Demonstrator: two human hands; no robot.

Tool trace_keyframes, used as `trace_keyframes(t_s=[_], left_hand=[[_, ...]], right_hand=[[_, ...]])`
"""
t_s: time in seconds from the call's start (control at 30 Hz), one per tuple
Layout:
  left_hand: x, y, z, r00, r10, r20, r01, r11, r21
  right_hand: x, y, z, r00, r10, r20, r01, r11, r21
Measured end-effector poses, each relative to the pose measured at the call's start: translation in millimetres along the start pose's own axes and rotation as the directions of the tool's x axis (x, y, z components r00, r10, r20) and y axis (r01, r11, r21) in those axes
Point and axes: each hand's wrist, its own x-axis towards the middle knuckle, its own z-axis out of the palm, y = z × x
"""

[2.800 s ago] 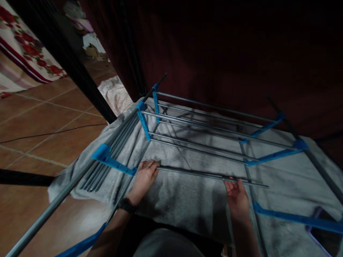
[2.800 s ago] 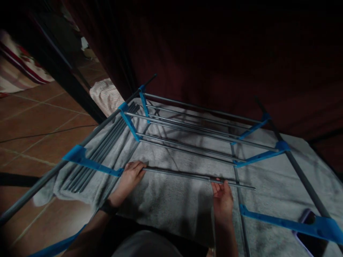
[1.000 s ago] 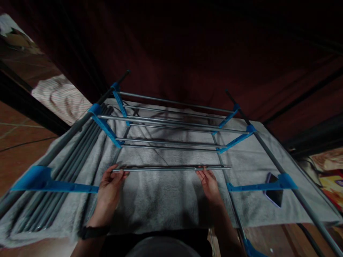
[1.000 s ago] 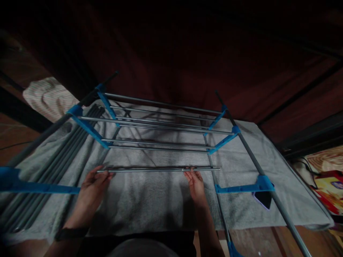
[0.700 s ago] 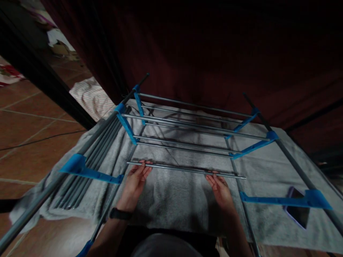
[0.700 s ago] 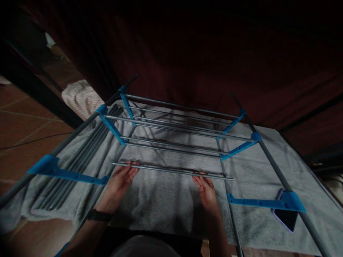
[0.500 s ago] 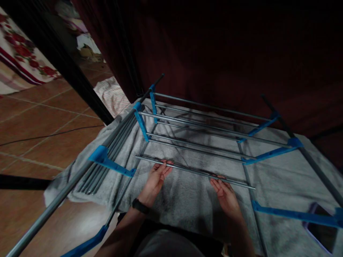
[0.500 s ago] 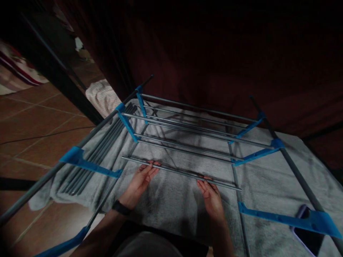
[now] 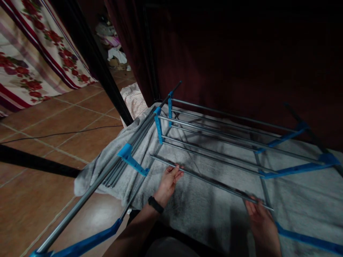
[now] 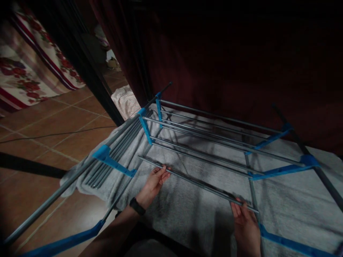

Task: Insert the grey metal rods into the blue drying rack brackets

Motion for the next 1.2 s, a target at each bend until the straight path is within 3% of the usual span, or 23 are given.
trace_keyframes(t_s=[0.13, 0.3, 0.5, 0.67, 0.83, 1.03, 1.2], left_hand=[[1, 4, -1, 1.000, 0.012, 0.004, -0.012, 1.000, -0.004], [-1, 10, 0, 0.999, 0.031, 0.019, -0.031, 1.000, 0.004], [-7, -2, 6, 0.997, 0.004, 0.081, -0.007, 0.999, 0.031], [-11, -18, 16, 0.990, -0.035, 0.140, 0.027, 0.998, 0.058], [-15, -28, 28, 0.980, -0.073, 0.185, 0.060, 0.995, 0.074], [-15, -32, 43, 0.980, -0.130, 0.152, 0.120, 0.990, 0.071], [-6, -20, 38, 0.990, -0.100, 0.104, 0.094, 0.994, 0.057]], right_hand=[[0, 5, 5, 0.983, -0.086, -0.160, 0.096, 0.994, 0.057], [11, 23, 5, 0.972, -0.093, -0.216, 0.122, 0.985, 0.125], [6, 29, 8, 0.988, -0.102, -0.112, 0.125, 0.968, 0.217], [-10, 22, 28, 0.986, -0.140, -0.086, 0.161, 0.928, 0.335], [-15, 21, 35, 0.991, -0.094, -0.097, 0.125, 0.910, 0.396], [-11, 25, 31, 0.988, -0.098, -0.119, 0.135, 0.921, 0.366], [-6, 13, 28, 0.975, -0.142, -0.174, 0.202, 0.892, 0.405]])
